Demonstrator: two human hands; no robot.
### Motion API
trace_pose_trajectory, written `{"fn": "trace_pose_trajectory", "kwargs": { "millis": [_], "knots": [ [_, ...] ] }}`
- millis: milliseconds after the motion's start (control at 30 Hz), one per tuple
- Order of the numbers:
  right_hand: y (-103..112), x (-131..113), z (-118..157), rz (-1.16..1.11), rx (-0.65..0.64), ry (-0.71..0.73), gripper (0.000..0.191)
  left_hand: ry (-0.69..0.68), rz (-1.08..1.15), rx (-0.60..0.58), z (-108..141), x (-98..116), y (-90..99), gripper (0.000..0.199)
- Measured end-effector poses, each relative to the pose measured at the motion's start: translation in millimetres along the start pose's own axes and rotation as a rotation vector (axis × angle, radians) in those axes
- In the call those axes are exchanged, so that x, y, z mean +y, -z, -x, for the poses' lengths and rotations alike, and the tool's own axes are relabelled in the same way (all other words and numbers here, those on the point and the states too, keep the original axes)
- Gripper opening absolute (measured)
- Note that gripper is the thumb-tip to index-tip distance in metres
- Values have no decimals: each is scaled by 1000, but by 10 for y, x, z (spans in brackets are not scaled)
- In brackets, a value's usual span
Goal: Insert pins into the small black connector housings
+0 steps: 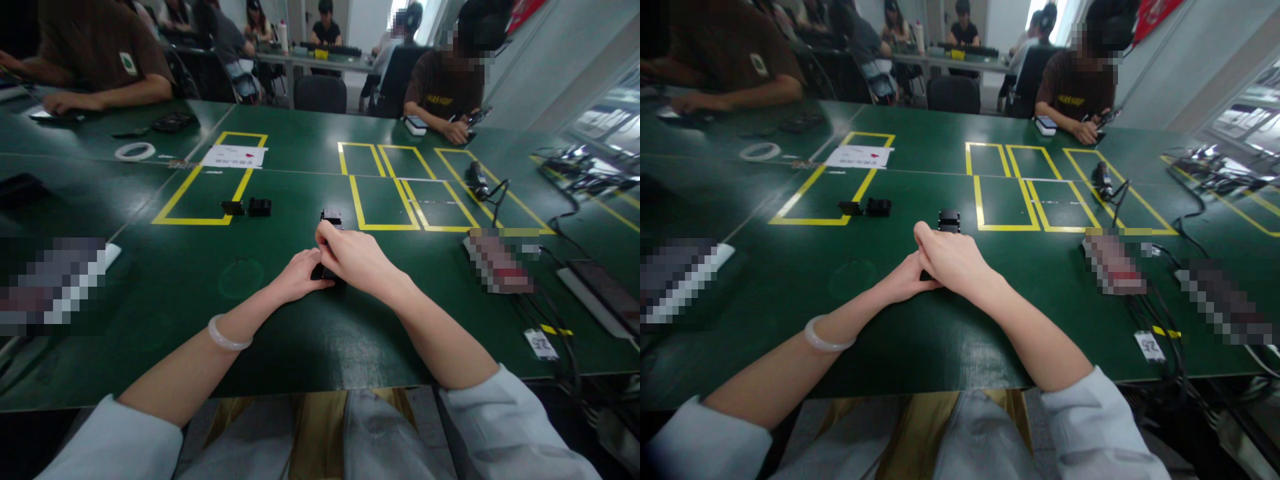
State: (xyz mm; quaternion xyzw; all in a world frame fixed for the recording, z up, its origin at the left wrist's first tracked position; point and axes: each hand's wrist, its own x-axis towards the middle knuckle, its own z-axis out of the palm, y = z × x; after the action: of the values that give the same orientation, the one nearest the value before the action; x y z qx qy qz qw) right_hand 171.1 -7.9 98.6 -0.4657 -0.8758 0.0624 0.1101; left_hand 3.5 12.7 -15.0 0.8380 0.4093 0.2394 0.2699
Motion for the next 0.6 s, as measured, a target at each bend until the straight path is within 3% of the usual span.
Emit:
{"fn": "trace_pose_trajectory", "kwargs": {
  "millis": [600],
  "knots": [
    [4, 0, 7, 2, 1, 20, 19, -9, 21, 4, 5, -20, -7, 57]
  ]
}}
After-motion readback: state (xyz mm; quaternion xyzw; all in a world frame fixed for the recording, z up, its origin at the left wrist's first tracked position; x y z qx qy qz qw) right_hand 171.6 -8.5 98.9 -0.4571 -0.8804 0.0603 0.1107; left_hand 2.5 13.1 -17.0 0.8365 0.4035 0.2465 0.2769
